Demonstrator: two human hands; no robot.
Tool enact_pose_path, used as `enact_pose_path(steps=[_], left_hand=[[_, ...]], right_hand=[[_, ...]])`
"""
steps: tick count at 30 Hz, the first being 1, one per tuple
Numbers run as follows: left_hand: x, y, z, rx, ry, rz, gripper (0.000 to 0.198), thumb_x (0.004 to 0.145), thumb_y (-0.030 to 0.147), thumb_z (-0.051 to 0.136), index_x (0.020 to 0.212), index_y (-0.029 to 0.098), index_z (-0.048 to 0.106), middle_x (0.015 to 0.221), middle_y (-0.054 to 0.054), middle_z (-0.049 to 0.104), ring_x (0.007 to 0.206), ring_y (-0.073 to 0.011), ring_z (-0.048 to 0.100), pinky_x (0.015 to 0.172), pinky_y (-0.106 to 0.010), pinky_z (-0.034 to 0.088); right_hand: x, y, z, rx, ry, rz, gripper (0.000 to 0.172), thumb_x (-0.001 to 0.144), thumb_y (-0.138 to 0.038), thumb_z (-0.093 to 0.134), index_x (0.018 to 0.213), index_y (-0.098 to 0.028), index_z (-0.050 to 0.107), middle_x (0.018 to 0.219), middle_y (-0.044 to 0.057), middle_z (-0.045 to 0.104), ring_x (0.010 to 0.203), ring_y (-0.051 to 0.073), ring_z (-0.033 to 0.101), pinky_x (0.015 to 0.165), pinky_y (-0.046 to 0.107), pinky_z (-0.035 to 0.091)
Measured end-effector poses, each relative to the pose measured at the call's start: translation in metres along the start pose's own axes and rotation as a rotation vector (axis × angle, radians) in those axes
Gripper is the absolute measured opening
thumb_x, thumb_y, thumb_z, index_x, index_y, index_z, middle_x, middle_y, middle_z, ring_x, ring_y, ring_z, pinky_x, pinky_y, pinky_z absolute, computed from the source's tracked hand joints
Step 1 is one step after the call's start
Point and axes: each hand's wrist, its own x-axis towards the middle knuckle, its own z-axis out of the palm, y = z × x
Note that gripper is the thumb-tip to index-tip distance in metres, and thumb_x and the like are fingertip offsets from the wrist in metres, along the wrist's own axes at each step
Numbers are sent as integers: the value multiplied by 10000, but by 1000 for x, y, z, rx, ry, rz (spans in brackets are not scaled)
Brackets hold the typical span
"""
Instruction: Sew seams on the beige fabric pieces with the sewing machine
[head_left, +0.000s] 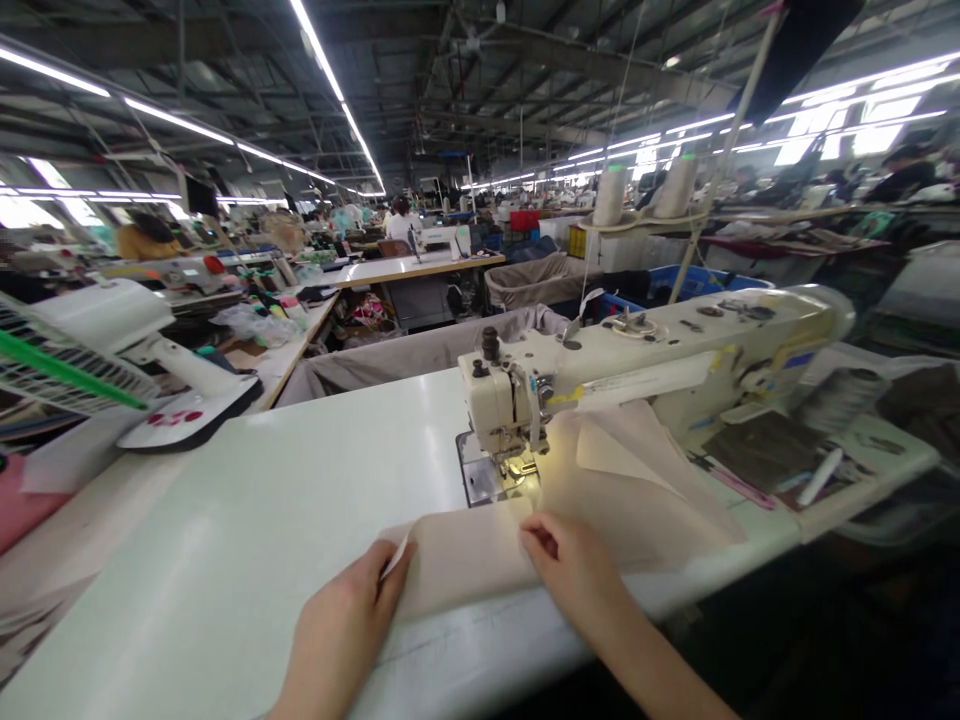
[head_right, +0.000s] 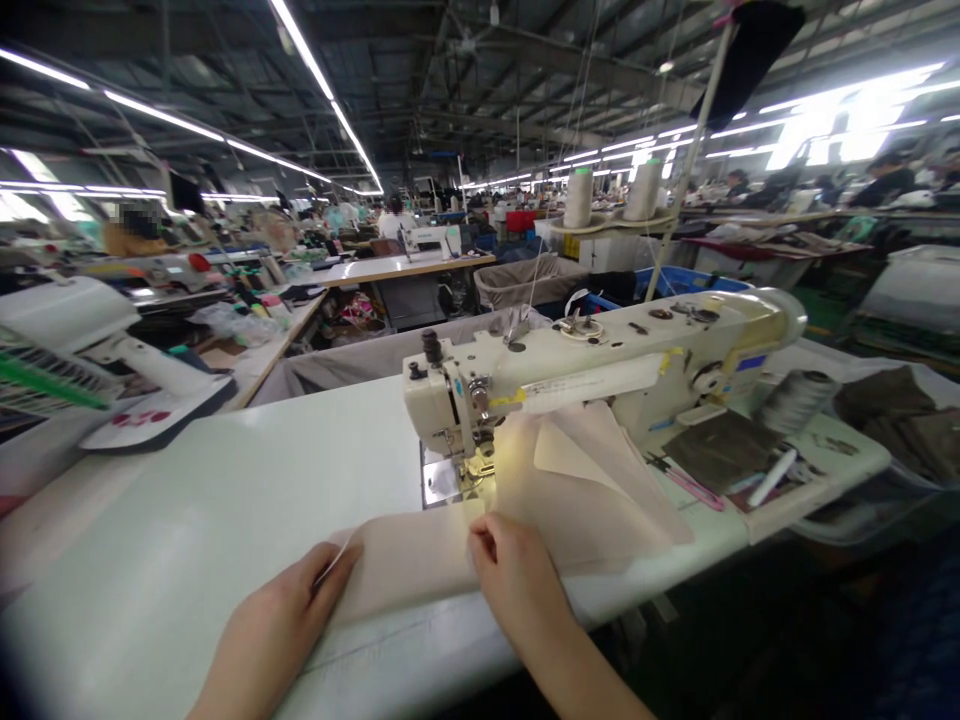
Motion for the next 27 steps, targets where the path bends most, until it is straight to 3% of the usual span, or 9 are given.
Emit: enact_pose_path(steps=[12,17,22,27], left_hand=[[7,6,-3,116,-73,-28,316,1031,341,371,1122,247,658,1013,-61,788,962,-280,746,743,-303,501],[10,6,-1,100,-79,-31,292,1028,338,384,1081,251,657,1025,-61,785,971,-280,740,742,-298,484],[11,4,-2,-32,-60,-24,275,1023,367,375,948,233,603,848,-62,756,857,-274,729,696,-299,439],[16,-6,-1,-262,40,-65,261,1004,361,366,810,233,485,695,-9,641,695,-206,644,637,-272,403]], right_hand=[[2,-2,1,-24,6,47,160,914,-175,562,887,-193,718,822,40,745,775,216,689,733,288,475],[4,-5,0,-49,-4,56,204,928,-182,542,934,-198,745,901,57,769,842,224,711,774,290,485],[6,-8,-3,-102,-45,72,243,916,-189,525,959,-211,763,949,72,780,894,239,724,807,306,501],[7,2,-5,-89,-77,90,283,892,-253,509,990,-203,770,964,86,784,897,256,734,815,333,528]])
